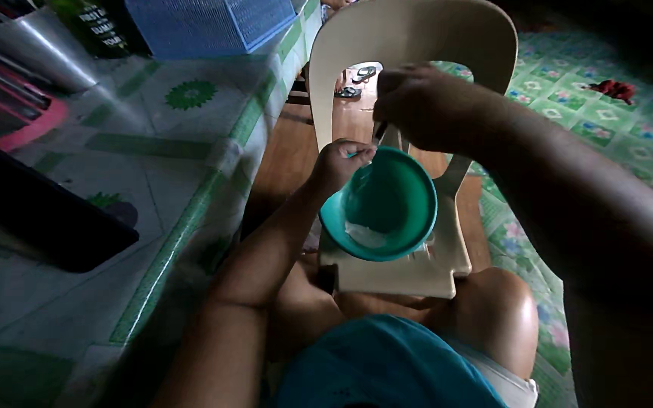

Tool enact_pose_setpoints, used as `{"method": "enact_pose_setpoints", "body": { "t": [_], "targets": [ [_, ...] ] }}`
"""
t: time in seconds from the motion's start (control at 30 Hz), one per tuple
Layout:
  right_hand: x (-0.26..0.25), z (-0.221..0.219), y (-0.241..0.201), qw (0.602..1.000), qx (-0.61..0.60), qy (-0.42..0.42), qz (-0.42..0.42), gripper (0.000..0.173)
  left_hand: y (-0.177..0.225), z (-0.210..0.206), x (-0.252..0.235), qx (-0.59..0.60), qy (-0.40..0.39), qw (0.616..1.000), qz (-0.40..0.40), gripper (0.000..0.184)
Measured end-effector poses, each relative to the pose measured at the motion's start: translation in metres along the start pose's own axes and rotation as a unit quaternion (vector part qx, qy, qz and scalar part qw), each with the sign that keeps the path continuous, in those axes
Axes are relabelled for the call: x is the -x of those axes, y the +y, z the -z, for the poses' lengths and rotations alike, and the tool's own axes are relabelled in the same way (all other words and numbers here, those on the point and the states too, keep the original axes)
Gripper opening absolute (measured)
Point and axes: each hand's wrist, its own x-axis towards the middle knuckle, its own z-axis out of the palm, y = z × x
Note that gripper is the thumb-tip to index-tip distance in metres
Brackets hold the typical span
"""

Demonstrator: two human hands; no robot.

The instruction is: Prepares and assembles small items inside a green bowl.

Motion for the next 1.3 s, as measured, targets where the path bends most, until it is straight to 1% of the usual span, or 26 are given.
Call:
{"method": "enact_pose_setpoints", "body": {
  "t": [0.07,0.1,0.13,0.17,0.2,0.23,0.27,0.33,0.37,0.4,0.43,0.47,0.5,0.57,0.6,0.63,0.67,0.73,0.8,0.9,0.97,1.03,1.1,1.23,1.3],
  "targets": [
    [0.019,0.006,0.008,0.997,-0.026,0.063,-0.038,0.016,-0.001,0.005,0.003,-0.008,0.019,1.0,-0.022,0.027],
    [0.029,0.006,0.011,0.994,-0.04,0.076,-0.065,0.015,-0.002,0.009,0.006,-0.015,0.03,0.999,-0.031,0.026],
    [0.04,0.001,0.013,0.992,-0.059,0.073,-0.089,0.014,-0.005,0.011,0.006,-0.026,0.035,0.999,-0.025,0.024],
    [0.048,-0.012,0.015,0.988,-0.093,0.053,-0.11,0.014,-0.011,0.012,0.006,-0.038,0.026,0.999,0.004,0.025],
    [0.054,-0.037,0.016,0.983,-0.131,0.019,-0.125,0.014,-0.02,0.01,0.008,-0.045,0.01,0.998,0.04,0.026],
    [0.058,-0.069,0.018,0.978,-0.162,-0.018,-0.132,0.014,-0.027,0.008,0.01,-0.043,-0.006,0.996,0.082,0.028],
    [0.061,-0.11,0.021,0.973,-0.185,-0.032,-0.131,0.014,-0.032,0.005,0.012,-0.037,-0.009,0.994,0.106,0.029],
    [0.067,-0.186,0.02,0.96,-0.244,0.006,-0.138,0.012,-0.033,-0.001,0.015,-0.028,0.001,0.992,0.124,0.032],
    [0.069,-0.213,0.015,0.949,-0.271,0.012,-0.158,0.012,-0.032,-0.002,0.016,-0.027,0.005,0.992,0.123,0.033],
    [0.07,-0.233,0.009,0.938,-0.294,0.003,-0.183,0.014,-0.033,-0.004,0.017,-0.031,0.011,0.993,0.118,0.033],
    [0.069,-0.244,0.004,0.928,-0.31,-0.027,-0.205,0.017,-0.033,-0.004,0.018,-0.036,0.015,0.992,0.116,0.033],
    [0.068,-0.255,0.002,0.925,-0.309,-0.06,-0.212,0.019,-0.033,-0.005,0.018,-0.042,0.018,0.992,0.118,0.033],
    [0.066,-0.265,0.002,0.93,-0.286,-0.096,-0.209,0.022,-0.033,-0.005,0.018,-0.049,0.021,0.991,0.119,0.031],
    [0.06,-0.27,0.001,0.934,-0.195,-0.217,-0.209,0.026,-0.034,-0.005,0.018,-0.068,0.02,0.99,0.118,0.03],
    [0.057,-0.266,-0.003,0.93,-0.153,-0.261,-0.211,0.026,-0.034,-0.005,0.019,-0.082,0.014,0.99,0.113,0.03],
    [0.055,-0.263,-0.006,0.927,-0.122,-0.285,-0.211,0.023,-0.035,-0.005,0.021,-0.099,0.008,0.99,0.105,0.031],
    [0.054,-0.261,-0.008,0.928,-0.101,-0.29,-0.211,0.022,-0.036,-0.005,0.022,-0.113,0.004,0.989,0.098,0.032],
    [0.054,-0.262,-0.008,0.936,-0.091,-0.274,-0.199,0.023,-0.039,-0.006,0.024,-0.125,0.005,0.987,0.096,0.032],
    [0.056,-0.27,-0.009,0.937,-0.117,-0.277,-0.179,0.026,-0.043,-0.007,0.027,-0.116,0.009,0.987,0.109,0.031],
    [0.057,-0.283,-0.016,0.932,-0.146,-0.305,-0.134,0.029,-0.045,-0.009,0.029,-0.106,0.004,0.986,0.132,0.031],
    [0.055,-0.287,-0.019,0.929,-0.161,-0.309,-0.122,0.025,-0.047,-0.009,0.03,-0.095,0.002,0.985,0.142,0.032],
    [0.049,-0.29,-0.018,0.92,-0.178,-0.329,-0.113,0.016,-0.047,-0.008,0.032,-0.061,0.002,0.984,0.169,0.033],
    [0.043,-0.294,-0.018,0.913,-0.196,-0.342,-0.102,0.013,-0.049,-0.009,0.033,-0.031,0.015,0.982,0.184,0.032],
    [0.035,-0.29,-0.021,0.903,-0.247,-0.334,-0.107,0.022,-0.048,-0.01,0.034,-0.014,0.022,0.977,0.21,0.033],
    [0.034,-0.282,-0.022,0.902,-0.272,-0.316,-0.109,0.022,-0.047,-0.009,0.035,-0.019,0.018,0.977,0.213,0.033]
  ]
}}
